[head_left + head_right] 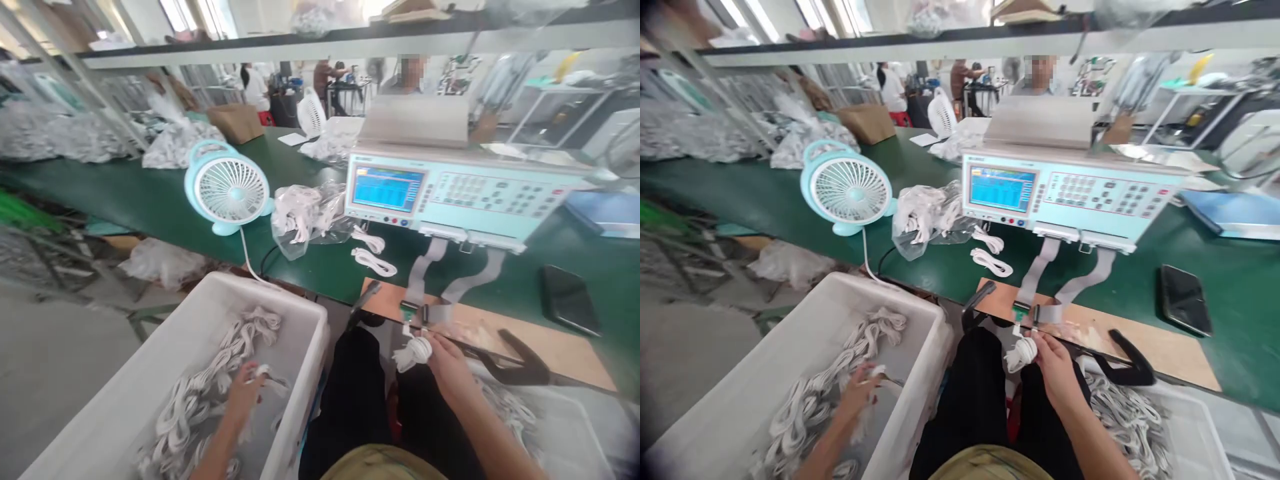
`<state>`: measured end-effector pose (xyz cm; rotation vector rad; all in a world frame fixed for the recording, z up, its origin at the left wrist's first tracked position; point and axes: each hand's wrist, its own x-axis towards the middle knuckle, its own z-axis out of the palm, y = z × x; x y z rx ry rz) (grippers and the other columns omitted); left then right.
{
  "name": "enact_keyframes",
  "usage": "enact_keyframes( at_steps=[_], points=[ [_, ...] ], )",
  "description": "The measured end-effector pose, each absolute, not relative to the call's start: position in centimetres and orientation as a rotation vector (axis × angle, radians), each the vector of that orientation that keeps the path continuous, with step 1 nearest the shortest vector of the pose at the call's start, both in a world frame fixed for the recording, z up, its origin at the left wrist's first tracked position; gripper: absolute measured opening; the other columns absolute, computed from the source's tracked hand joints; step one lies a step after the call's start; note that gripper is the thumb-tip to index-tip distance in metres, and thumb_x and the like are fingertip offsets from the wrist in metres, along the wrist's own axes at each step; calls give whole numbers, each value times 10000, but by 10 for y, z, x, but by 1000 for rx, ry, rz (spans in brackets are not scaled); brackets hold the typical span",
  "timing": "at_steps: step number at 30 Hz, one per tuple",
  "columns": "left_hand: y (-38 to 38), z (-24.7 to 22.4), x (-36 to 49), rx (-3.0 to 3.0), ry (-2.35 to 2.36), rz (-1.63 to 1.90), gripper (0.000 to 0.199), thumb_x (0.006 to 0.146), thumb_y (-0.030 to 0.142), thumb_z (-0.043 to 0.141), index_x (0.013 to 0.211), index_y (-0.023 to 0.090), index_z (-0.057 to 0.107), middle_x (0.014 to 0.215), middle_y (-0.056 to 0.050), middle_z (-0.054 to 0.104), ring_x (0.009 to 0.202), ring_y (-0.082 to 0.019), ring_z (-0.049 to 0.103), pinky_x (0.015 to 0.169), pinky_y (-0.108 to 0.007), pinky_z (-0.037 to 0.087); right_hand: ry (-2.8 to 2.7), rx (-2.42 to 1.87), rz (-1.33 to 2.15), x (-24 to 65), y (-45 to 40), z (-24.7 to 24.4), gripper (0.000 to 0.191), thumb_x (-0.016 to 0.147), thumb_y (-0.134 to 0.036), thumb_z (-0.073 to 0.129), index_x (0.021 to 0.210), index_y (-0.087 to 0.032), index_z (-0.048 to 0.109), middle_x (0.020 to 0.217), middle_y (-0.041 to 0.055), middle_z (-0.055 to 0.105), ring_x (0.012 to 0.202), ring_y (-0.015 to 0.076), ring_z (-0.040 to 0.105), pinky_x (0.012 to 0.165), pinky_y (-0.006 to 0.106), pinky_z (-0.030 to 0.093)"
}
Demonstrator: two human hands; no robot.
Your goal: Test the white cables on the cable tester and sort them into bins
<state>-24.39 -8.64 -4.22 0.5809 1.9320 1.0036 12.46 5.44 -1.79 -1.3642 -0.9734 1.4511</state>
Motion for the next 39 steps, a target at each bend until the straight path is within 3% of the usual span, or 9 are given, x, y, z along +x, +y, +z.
enact_keyframes(
  at_steps=[3, 8, 16, 24, 26, 31, 33, 36, 39],
  points=[
    [-66, 4, -252, 620, 1823, 1204, 531, 611, 442, 695, 1087, 244, 570, 687, 39, 631, 467, -121, 506, 477, -253, 432, -780, -1293, 1544, 121, 55, -19, 363, 653, -485, 744, 792, -154, 695, 712, 51, 644, 636, 192, 567, 554, 269, 450],
    [-14, 59, -160, 979, 1402, 979, 358, 654, 265, 641, 993, 152, 663, 764, -36, 651, 502, -109, 515, 451, -212, 413, -737, -1199, 1602, 121, 52, -21, 342, 678, -467, 739, 793, -148, 692, 684, 26, 616, 617, 156, 534, 565, 247, 421],
    [56, 26, -41, 1026, 1035, 765, 425, 643, 234, 664, 1051, 113, 667, 678, -37, 603, 418, -63, 450, 379, -178, 350, -817, -1146, 1555, 121, 52, -11, 404, 634, -543, 733, 672, -156, 624, 601, 17, 572, 561, 158, 487, 534, 254, 383],
    [21, 21, -27, 880, 1067, 839, 340, 633, 228, 677, 956, 123, 677, 861, -57, 599, 499, -74, 496, 385, -174, 381, -911, -1193, 1563, 123, 28, -3, 413, 694, -562, 641, 608, -186, 494, 532, -30, 461, 488, 122, 387, 477, 238, 320],
    [5, 19, -26, 874, 1052, 804, 350, 638, 202, 664, 980, 130, 654, 797, -37, 587, 494, -69, 487, 413, -176, 392, -1069, -1274, 1537, 151, 16, -4, 389, 733, -544, 581, 593, -199, 466, 525, -29, 442, 488, 130, 391, 468, 241, 313],
    [-22, 11, -24, 877, 1145, 823, 348, 621, 147, 651, 959, 168, 570, 745, 9, 537, 487, -56, 455, 443, -173, 378, -1819, -1796, 852, 258, -11, -14, 274, 740, -412, 558, 558, -216, 496, 537, 17, 479, 481, 167, 436, 476, 282, 300],
    [-25, 10, -20, 939, 1146, 816, 363, 608, 109, 642, 957, 171, 567, 767, 7, 536, 532, -61, 454, 488, -176, 379, -1945, -1838, 618, 272, -19, -12, 174, 751, -386, 560, 697, -226, 604, 690, 62, 562, 553, 203, 504, 512, 308, 346],
    [-24, 13, -11, 1079, 1090, 774, 321, 613, 53, 590, 915, 159, 581, 741, 11, 526, 596, -74, 444, 561, -184, 358, -2036, -1508, 957, 243, -25, 3, 200, 873, -339, 460, 903, -253, 638, 869, 63, 606, 743, 211, 576, 663, 312, 432],
    [-21, 20, -7, 1238, 1025, 763, 272, 619, 37, 561, 859, 166, 577, 745, 21, 494, 625, -81, 412, 585, -191, 333, -1969, -1175, 1294, 197, -21, 20, 196, 904, -314, 458, 922, -241, 640, 840, 32, 616, 767, 182, 575, 694, 270, 435]
  ],
)
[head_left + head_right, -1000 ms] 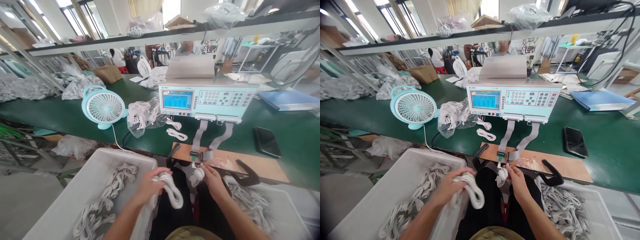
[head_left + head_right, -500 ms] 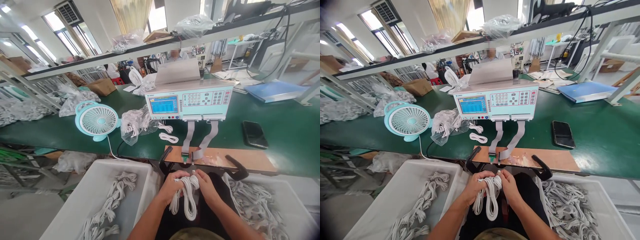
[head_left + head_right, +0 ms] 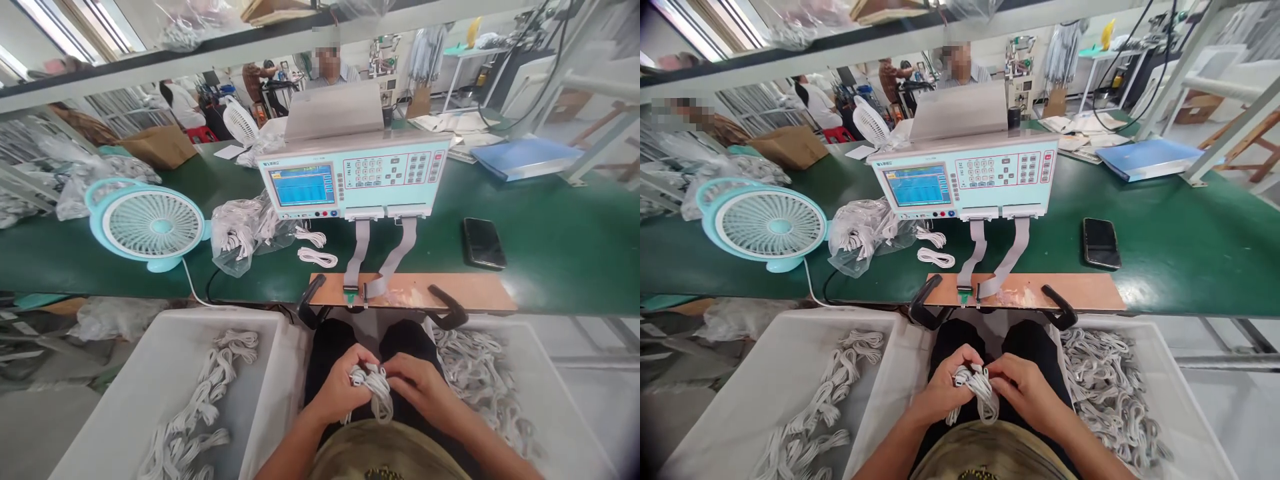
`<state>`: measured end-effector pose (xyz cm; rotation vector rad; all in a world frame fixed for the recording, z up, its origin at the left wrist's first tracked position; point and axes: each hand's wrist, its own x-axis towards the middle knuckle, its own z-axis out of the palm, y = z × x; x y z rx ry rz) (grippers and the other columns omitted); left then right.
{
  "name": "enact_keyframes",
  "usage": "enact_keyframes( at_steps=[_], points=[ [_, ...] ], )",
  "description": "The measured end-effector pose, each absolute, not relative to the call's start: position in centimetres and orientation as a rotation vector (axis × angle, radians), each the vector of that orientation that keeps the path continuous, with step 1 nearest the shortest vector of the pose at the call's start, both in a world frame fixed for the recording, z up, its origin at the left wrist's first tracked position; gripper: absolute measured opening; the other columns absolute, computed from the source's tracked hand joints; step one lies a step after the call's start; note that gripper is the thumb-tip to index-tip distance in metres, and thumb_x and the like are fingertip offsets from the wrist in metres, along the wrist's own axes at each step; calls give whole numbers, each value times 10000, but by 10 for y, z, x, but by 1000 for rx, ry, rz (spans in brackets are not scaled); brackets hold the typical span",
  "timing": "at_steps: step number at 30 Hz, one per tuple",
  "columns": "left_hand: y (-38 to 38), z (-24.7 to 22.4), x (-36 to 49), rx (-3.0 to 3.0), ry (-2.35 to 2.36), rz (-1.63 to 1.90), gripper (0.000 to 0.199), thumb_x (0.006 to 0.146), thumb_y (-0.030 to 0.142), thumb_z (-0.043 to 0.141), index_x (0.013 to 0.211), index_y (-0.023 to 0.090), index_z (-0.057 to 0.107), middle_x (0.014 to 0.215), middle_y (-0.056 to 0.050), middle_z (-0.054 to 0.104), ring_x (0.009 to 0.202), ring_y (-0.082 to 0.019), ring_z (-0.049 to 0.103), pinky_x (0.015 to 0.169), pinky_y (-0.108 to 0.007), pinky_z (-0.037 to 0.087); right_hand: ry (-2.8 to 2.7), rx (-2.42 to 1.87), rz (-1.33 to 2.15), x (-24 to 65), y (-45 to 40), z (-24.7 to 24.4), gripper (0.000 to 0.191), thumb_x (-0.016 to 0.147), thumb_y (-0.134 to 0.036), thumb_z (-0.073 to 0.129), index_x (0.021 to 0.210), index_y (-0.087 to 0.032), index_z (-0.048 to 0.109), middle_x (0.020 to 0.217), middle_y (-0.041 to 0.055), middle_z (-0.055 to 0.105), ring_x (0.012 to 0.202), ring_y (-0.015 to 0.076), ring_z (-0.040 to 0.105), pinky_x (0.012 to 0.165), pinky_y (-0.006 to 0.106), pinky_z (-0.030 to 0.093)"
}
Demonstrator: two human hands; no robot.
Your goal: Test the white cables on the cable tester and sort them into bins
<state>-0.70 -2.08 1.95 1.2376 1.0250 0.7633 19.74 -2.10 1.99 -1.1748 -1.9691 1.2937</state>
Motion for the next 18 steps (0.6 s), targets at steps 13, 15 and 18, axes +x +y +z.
enact_keyframes(
  at_steps=[13, 15, 18],
  points=[
    [1, 19, -19, 1357, 1055, 830, 324, 636, 71, 525, 925, 194, 603, 834, 3, 507, 671, -106, 506, 616, -214, 408, -1312, -1214, 1341, 145, 29, -15, 256, 811, -407, 566, 696, -187, 507, 622, -25, 452, 586, 134, 418, 547, 232, 355],
    [9, 12, -19, 1145, 1061, 834, 206, 687, 145, 537, 885, 172, 585, 703, 25, 506, 513, -73, 470, 497, -191, 371, -1279, -1266, 1297, 140, 37, -18, 279, 796, -426, 590, 687, -178, 522, 613, -21, 456, 570, 131, 407, 529, 233, 344],
    [20, -2, -13, 868, 1113, 912, 146, 713, 266, 589, 800, 151, 564, 519, 53, 472, 394, -62, 421, 405, -173, 314, -1252, -1321, 1258, 137, 44, -21, 292, 783, -442, 608, 697, -170, 547, 601, -21, 465, 536, 120, 386, 489, 226, 322]
  ],
)
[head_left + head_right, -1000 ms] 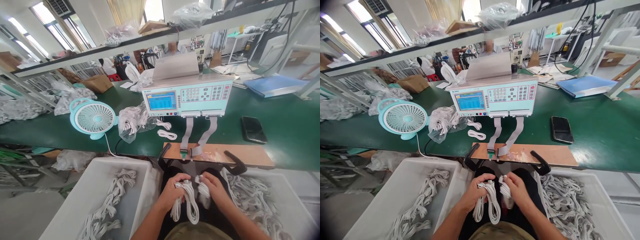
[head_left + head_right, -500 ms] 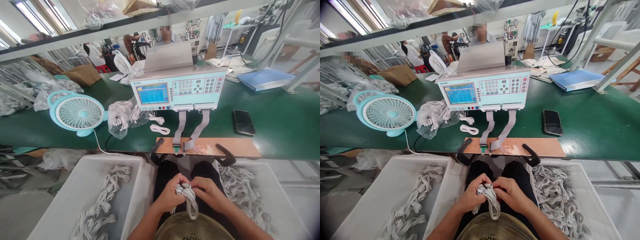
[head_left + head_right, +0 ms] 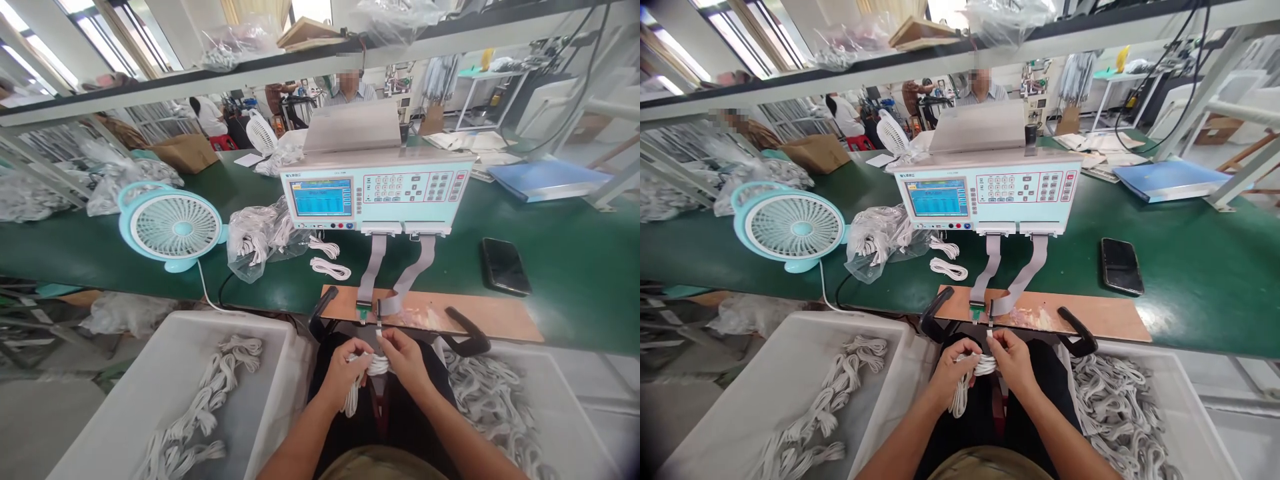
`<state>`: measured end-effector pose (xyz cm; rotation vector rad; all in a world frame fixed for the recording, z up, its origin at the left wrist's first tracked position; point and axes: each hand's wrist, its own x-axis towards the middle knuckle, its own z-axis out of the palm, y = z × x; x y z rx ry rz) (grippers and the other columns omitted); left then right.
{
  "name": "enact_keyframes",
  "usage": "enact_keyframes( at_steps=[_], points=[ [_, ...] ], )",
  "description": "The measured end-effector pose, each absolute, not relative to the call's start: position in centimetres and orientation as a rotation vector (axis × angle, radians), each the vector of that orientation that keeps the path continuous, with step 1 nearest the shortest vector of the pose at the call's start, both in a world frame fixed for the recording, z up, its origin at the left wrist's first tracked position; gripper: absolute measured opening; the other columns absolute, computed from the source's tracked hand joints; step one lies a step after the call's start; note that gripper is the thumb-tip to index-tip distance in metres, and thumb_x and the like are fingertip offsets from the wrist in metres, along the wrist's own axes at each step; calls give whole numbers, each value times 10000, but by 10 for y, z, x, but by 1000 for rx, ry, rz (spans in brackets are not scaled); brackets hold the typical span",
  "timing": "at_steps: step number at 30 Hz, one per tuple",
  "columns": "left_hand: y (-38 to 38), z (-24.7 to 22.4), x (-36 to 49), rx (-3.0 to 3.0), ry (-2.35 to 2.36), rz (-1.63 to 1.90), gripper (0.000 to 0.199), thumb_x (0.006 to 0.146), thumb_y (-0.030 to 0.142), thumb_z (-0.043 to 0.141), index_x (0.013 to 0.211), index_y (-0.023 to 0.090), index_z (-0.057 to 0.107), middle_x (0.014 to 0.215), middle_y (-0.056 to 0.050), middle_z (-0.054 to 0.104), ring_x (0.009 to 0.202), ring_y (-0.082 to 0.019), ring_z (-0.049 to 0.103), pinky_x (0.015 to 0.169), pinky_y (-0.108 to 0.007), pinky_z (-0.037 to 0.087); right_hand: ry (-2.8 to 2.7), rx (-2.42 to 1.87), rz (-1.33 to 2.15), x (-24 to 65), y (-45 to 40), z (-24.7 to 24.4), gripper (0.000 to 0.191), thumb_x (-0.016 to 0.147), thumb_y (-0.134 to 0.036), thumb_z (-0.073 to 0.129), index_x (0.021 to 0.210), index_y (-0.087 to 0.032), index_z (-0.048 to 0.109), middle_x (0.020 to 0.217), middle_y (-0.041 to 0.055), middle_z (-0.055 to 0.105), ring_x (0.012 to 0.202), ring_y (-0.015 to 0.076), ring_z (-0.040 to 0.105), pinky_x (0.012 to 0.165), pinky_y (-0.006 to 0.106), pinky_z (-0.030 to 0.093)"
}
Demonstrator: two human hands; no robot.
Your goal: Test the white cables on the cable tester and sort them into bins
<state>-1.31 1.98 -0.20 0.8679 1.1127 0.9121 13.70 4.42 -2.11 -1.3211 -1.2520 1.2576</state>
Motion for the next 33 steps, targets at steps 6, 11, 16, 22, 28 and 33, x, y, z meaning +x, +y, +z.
enact_keyframes(
  at_steps=[6, 11, 16, 22, 28, 33],
  points=[
    [32, -12, -9, 553, 1065, 1025, 221, 649, 273, 648, 806, 119, 633, 525, 26, 538, 353, -62, 420, 332, -176, 330, -1204, -1307, 1220, 138, 46, -25, 293, 774, -449, 629, 722, -164, 590, 614, -10, 522, 553, 127, 430, 516, 228, 356],
    [35, -11, -25, 454, 834, 951, 243, 631, 239, 672, 838, 112, 654, 604, -34, 603, 487, -125, 537, 345, -185, 381, -926, -1308, 1431, 130, 49, -13, 359, 655, -493, 723, 654, -162, 582, 551, -22, 519, 476, 112, 427, 455, 221, 341],
    [36, -10, -26, 518, 784, 992, 347, 581, 222, 710, 907, 116, 653, 673, -48, 623, 567, -148, 564, 368, -185, 384, -663, -1299, 1545, 123, 50, 0, 391, 569, -491, 785, 622, -162, 580, 506, -25, 530, 435, 103, 418, 428, 216, 329],
    [46, -15, -15, 968, 1255, 1024, 235, 741, 353, 617, 721, 120, 627, 526, 26, 504, 399, -54, 396, 388, -176, 298, -685, -1285, 1583, 125, 51, 0, 386, 560, -478, 800, 647, -152, 611, 538, -16, 562, 475, 104, 435, 469, 212, 350],
    [53, -14, -13, 1242, 1287, 1106, 359, 819, 319, 523, 507, 148, 478, 506, 34, 418, 513, -83, 425, 516, -198, 337, -726, -1258, 1602, 128, 51, -3, 371, 584, -476, 788, 665, -155, 621, 580, -14, 584, 516, 121, 463, 526, 227, 383],
    [54, -22, -5, 1060, 1315, 1153, 368, 791, 368, 563, 508, 155, 460, 473, 50, 398, 449, -73, 378, 469, -201, 304, -772, -1250, 1593, 130, 51, -3, 351, 613, -469, 775, 680, -156, 629, 623, -4, 606, 563, 134, 481, 566, 233, 396]
  ],
)
